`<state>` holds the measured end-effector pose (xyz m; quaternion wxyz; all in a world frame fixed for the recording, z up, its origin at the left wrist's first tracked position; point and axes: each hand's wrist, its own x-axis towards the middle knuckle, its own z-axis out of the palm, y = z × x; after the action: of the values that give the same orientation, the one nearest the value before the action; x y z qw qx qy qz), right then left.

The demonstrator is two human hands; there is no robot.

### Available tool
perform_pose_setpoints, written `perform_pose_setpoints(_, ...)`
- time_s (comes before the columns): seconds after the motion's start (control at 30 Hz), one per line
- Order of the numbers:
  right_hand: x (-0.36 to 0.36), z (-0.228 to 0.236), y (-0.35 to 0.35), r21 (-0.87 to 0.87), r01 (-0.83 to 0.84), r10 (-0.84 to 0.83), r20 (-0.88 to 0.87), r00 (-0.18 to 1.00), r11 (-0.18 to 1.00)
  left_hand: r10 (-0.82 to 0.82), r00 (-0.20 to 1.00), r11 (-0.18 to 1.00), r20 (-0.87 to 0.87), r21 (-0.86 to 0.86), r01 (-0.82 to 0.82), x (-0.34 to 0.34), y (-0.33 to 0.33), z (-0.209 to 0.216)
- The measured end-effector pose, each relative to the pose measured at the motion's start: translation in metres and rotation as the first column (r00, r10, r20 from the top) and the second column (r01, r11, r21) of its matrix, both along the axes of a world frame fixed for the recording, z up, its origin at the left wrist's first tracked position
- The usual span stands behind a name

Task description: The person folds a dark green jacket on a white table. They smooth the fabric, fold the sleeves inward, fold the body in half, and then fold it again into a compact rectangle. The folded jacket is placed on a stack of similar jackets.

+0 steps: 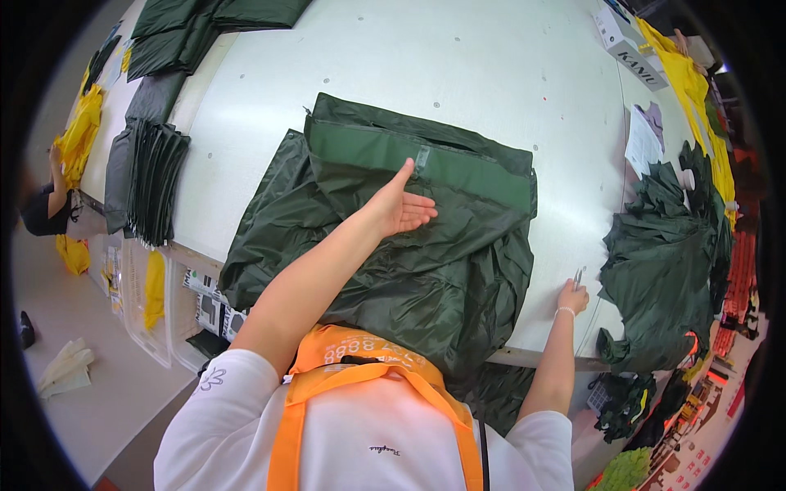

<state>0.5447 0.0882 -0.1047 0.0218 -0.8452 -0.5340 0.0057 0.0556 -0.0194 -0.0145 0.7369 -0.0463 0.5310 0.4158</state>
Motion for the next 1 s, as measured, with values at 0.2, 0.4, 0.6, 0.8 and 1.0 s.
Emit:
perform_pose_setpoints(0.2, 0.008, 0.006, -0.009, 0.124, -0.208, 0.230, -0.194, 0.954, 0.970, 0.199, 0.979, 0.967, -0.047, -0.151, -0.204, 0.004, 0.022, -0.052)
perform_pose_setpoints(0.4, -0.089, 0.048, 0.022, 0.467, -0.155, 0.444, -0.609, 0.657, 0.870, 0.298, 0.943, 0.953, -0.151, 0.099, -0.285, 0.012, -0.012, -0.017)
perform_pose_setpoints(0.6, -0.282, 0.165, -0.016, 0.332, -0.765, 0.671, -0.721, 0.172, 0.552, 0.195, 0.948, 0.964, -0.251, 0.226, -0.139, 0.012, -0.049, 0.034)
perform_pose_setpoints(0.8, -0.340, 0.159, -0.037, 0.189, -0.917, 0.540, -0.841, 0.033, 0.352, 0.226, 0.941, 0.936, -0.253, 0.322, -0.138, 0.014, -0.060, 0.044)
perform_pose_setpoints(1.0, -0.347, 0.149, -0.059, 0.309, -0.819, 0.562, -0.827, 0.021, 0.484, 0.288, 0.945, 0.915, -0.156, 0.335, -0.224, 0.018, -0.064, 0.039)
